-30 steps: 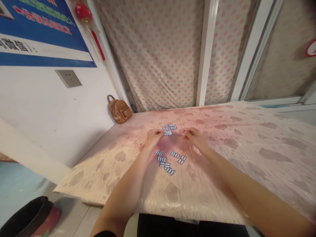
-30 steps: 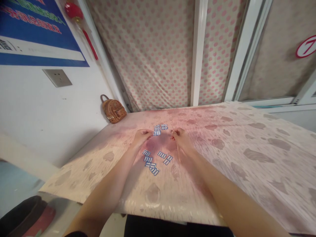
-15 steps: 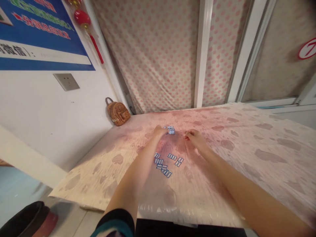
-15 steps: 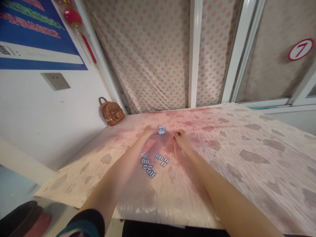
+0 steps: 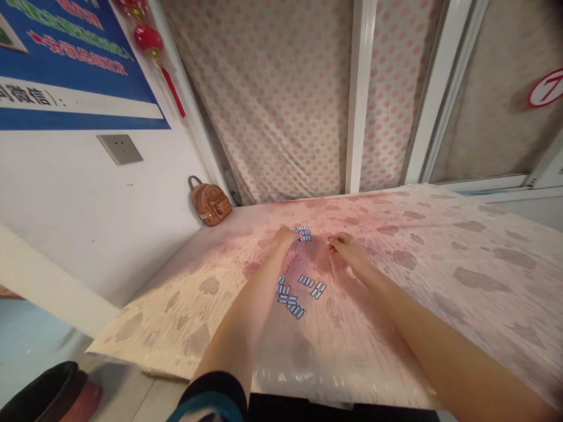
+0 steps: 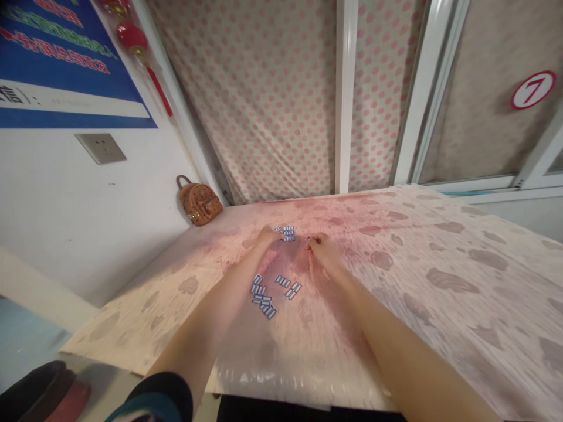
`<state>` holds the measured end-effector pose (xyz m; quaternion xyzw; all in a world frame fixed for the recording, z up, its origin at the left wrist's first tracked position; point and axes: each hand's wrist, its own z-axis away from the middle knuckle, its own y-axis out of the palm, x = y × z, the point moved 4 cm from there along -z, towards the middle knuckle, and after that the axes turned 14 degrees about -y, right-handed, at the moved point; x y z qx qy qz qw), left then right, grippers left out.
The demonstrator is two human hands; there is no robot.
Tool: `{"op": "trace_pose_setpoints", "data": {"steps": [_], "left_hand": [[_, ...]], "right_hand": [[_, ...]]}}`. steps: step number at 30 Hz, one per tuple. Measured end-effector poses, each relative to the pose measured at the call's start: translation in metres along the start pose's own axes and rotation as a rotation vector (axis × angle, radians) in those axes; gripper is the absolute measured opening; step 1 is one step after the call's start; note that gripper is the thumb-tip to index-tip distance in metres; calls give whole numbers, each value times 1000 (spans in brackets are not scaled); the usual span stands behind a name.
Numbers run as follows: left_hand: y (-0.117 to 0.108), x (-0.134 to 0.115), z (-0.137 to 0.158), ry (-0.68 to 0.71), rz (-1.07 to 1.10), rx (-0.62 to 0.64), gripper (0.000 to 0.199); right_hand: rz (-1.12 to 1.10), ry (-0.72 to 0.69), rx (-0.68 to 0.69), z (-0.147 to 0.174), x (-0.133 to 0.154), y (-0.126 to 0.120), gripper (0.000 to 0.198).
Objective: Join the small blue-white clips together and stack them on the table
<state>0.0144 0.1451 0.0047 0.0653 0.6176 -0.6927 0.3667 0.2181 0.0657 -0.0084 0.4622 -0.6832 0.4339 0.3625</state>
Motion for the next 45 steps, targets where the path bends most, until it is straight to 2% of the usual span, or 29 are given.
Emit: {"op": "trace_pose_setpoints", "data": {"steps": [16, 21, 24, 27, 30, 35, 37, 40, 45], "left_hand": [[-2, -2, 9, -50, -13, -57, 33], [-11, -3, 17, 4, -16, -84, 29], [-23, 3, 27, 89, -12, -77, 24], [-35, 17, 41, 242, 45, 27, 17], [-39, 37, 59, 363, 133, 235, 12], [-27, 53, 94, 533, 105, 465, 20], [-20, 51, 107, 615, 18, 498, 24], [-14, 47, 118, 703, -66, 480, 23], [-12, 51, 117, 640, -97, 474, 16]], "right_hand": [[-32, 32, 10, -1, -1, 2, 14], [-32, 39, 19, -2, 1, 2, 15], [-31, 39, 24, -3, 2, -1, 17], [-29, 30, 28, -3, 5, -2, 17], [-10, 11, 19, -3, 5, -2, 19], [32, 2, 29, -1, 3, 4, 15], [34, -5, 45, 1, 4, 6, 16], [57, -25, 81, 3, 7, 7, 19], [84, -87, 192, 7, 16, 9, 17]]}}
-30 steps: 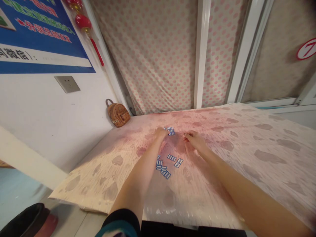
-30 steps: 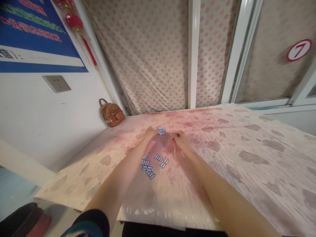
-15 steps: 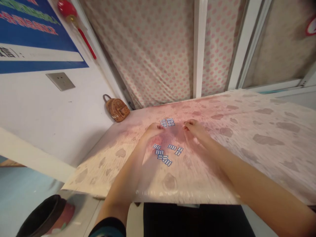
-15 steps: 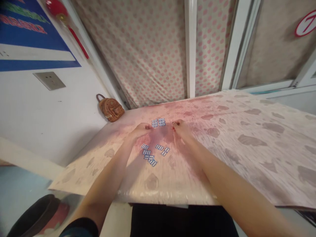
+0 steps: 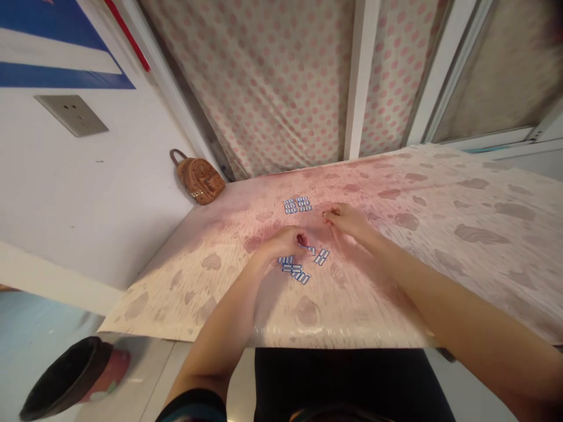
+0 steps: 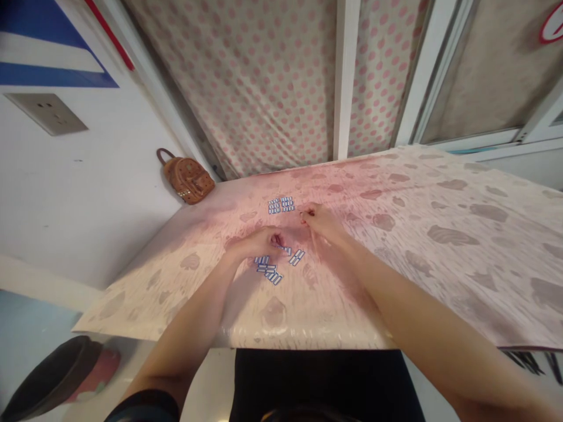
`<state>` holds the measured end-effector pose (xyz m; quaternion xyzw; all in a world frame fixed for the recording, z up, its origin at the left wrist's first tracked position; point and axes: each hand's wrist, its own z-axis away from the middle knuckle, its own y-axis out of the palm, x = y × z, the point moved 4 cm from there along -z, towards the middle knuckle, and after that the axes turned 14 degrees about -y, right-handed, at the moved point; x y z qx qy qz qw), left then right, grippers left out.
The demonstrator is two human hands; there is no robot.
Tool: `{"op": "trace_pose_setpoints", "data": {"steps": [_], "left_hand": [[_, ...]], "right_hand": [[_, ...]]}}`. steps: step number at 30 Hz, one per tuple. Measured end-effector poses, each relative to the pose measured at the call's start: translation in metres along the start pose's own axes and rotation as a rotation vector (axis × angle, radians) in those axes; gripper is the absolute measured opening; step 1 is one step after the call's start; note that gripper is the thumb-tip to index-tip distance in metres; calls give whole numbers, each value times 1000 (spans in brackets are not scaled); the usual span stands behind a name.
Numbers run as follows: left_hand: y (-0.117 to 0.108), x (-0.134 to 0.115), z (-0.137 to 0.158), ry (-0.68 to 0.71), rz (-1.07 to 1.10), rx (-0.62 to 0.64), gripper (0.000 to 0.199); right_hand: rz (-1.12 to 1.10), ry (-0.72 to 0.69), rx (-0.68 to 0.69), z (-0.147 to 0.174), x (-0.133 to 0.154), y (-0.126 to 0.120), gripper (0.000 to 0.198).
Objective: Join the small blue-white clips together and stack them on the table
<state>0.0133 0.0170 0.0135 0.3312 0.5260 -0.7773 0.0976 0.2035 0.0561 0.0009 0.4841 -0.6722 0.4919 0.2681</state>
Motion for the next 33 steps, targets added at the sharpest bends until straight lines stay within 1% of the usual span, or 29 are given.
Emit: {"op": "trace_pose_setpoints", "data": {"steps": [3, 6, 8, 10, 12, 14, 16, 17, 18, 19, 21, 22, 25, 27, 31, 33], "left_hand": [[-2, 1, 1, -8, 37, -4, 14], [-6, -2, 1, 51, 208, -13, 14], [-9, -5, -1, 85, 336, -25, 20], [-12, -5, -3, 93, 414, -24, 27], [-17, -2, -3, 81, 431, -19, 32], [-28, 8, 2, 39, 385, -62, 37], [-44, 25, 10, -53, 266, -135, 40], [-51, 34, 14, -125, 182, -153, 38], [-56, 44, 17, -209, 102, -113, 36], [-58, 53, 20, -285, 50, -39, 34], [-60, 64, 24, -363, -16, 60, 31], [-61, 65, 25, -379, -34, 77, 30], [-58, 62, 24, -373, -67, 59, 27], [-55, 55, 23, -342, -54, 65, 24], [-52, 46, 23, -273, 42, 87, 19], [-52, 44, 21, -246, 129, 70, 19]], "right_hand": [[-69, -22, 136, 4, 8, 9, 12], [-167, -60, 286, 10, 17, 22, 6], [-217, -84, 376, 14, 21, 29, 9], [-230, -105, 426, 16, 24, 33, 11], [-217, -113, 411, 16, 25, 32, 11], [-187, -103, 342, 14, 25, 28, 9], [-156, -78, 252, 11, 23, 22, 11], [-148, -60, 208, 9, 23, 19, 12], [-148, -41, 170, 8, 22, 16, 13], [-151, -27, 137, 7, 22, 14, 12], [-156, -10, 89, 6, 21, 11, 10], [-158, -9, 71, 6, 21, 9, 10], [-165, -22, 39, 5, 20, 6, 10], [-172, -32, 36, 5, 20, 5, 11], [-185, -27, 55, 5, 22, 4, 12], [-194, -19, 85, 6, 23, 6, 12]]}}
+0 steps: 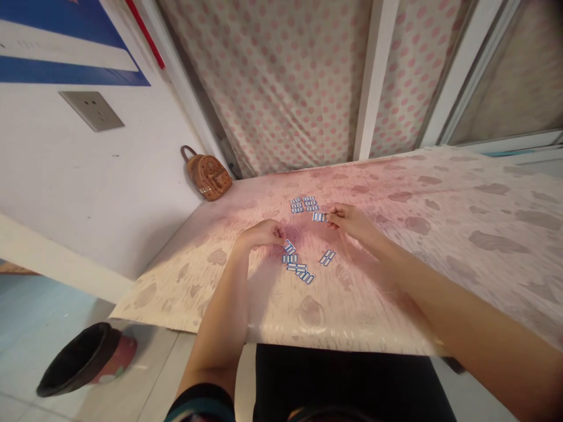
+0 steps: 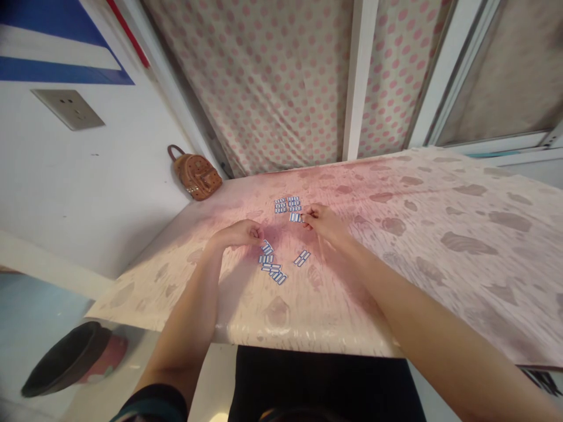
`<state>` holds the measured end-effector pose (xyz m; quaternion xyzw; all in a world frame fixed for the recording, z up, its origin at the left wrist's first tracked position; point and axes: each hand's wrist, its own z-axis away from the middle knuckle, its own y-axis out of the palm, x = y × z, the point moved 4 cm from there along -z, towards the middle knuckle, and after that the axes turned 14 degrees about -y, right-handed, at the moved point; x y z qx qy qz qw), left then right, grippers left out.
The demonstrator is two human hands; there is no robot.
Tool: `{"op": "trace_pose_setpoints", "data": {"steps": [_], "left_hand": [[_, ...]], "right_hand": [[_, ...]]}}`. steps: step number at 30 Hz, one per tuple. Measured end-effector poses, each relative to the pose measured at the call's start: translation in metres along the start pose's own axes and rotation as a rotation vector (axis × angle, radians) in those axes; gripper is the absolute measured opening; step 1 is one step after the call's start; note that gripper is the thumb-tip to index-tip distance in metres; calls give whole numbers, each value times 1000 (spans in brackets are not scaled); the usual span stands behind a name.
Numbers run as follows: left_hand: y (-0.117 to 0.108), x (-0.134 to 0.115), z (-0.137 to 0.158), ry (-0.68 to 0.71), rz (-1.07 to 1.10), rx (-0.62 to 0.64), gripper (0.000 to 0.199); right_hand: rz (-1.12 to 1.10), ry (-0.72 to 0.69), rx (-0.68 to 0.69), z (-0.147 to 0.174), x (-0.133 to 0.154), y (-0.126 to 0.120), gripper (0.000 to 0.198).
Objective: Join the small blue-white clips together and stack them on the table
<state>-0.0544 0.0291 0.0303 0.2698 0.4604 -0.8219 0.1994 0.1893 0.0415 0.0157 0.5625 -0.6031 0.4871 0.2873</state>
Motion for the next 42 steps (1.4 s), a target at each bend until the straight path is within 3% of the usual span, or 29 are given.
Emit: {"op": "trace_pose_setpoints", "data": {"steps": [7, 10, 12, 18, 22, 26, 36, 38, 42], "left_hand": [[-6, -8, -5, 173, 337, -93, 21], [-2, -14, -6, 220, 407, -129, 21], [4, -19, -9, 222, 444, -147, 20], [20, -33, -13, 300, 466, -130, 20], [13, -26, -1, 230, 192, -51, 26], [14, -11, 7, 78, -76, 125, 27], [29, -18, 6, 115, -181, 192, 16], [27, -18, 2, 153, -111, 165, 17], [18, -13, -12, 159, 152, -59, 21]], "right_hand": [[-10, 56, 239, 10, -9, 22, 9], [91, -39, 180, 8, -11, 21, 4], [103, -114, 143, 6, -9, 20, 12], [-60, -161, 178, 5, 1, 22, 28], [-95, -89, 8, 3, 3, 9, 24], [-115, -7, -94, 1, 0, 0, 17], [-81, -43, -174, 2, -6, -6, 22], [-99, -39, -185, 1, -6, -7, 23], [-120, -66, -191, 1, -6, -7, 24]]}}
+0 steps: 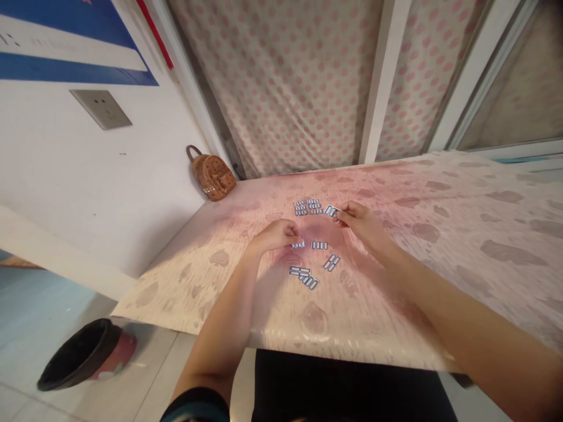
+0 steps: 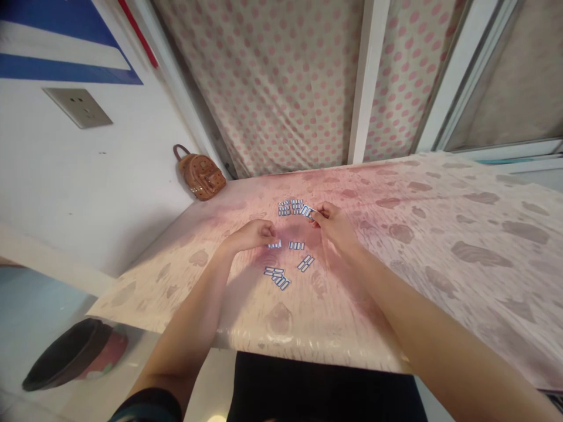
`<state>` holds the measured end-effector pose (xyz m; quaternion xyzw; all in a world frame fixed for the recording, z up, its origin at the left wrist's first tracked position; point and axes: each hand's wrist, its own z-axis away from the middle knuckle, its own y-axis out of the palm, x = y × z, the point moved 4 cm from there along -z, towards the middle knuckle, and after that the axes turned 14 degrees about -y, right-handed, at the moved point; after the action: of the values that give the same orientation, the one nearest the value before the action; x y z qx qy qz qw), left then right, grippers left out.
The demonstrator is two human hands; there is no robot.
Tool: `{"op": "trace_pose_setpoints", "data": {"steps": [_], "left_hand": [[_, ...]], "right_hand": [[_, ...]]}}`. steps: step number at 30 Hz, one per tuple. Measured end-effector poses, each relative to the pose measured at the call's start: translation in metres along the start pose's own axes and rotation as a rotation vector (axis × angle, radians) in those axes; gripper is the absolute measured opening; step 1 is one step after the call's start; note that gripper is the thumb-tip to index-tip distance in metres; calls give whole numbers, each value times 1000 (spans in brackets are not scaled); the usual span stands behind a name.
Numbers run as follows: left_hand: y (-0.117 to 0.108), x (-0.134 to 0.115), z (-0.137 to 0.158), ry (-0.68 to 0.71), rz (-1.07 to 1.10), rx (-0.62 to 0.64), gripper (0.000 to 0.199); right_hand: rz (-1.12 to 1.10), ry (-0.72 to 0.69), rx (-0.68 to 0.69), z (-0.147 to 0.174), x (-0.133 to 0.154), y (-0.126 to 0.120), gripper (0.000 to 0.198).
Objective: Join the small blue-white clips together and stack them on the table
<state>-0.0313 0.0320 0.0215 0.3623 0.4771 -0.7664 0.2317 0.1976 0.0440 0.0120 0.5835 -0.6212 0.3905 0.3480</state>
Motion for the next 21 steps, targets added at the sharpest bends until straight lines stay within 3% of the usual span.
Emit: {"op": "trace_pose_setpoints", "data": {"steps": [7, 11, 16, 21], "left_hand": [[6, -3, -11, -27, 237, -207, 15], [10, -7, -13, 17, 343, -216, 7], [8, -8, -16, 125, 416, -214, 15], [6, -9, -13, 84, 527, -246, 25]], "right_hand": [[4, -22, 52, 2, 8, 4, 21], [-4, 29, 46, 2, 14, 6, 17], [2, 34, 19, 2, 12, 5, 14], [-6, -11, 34, 0, 6, 6, 13]]}}
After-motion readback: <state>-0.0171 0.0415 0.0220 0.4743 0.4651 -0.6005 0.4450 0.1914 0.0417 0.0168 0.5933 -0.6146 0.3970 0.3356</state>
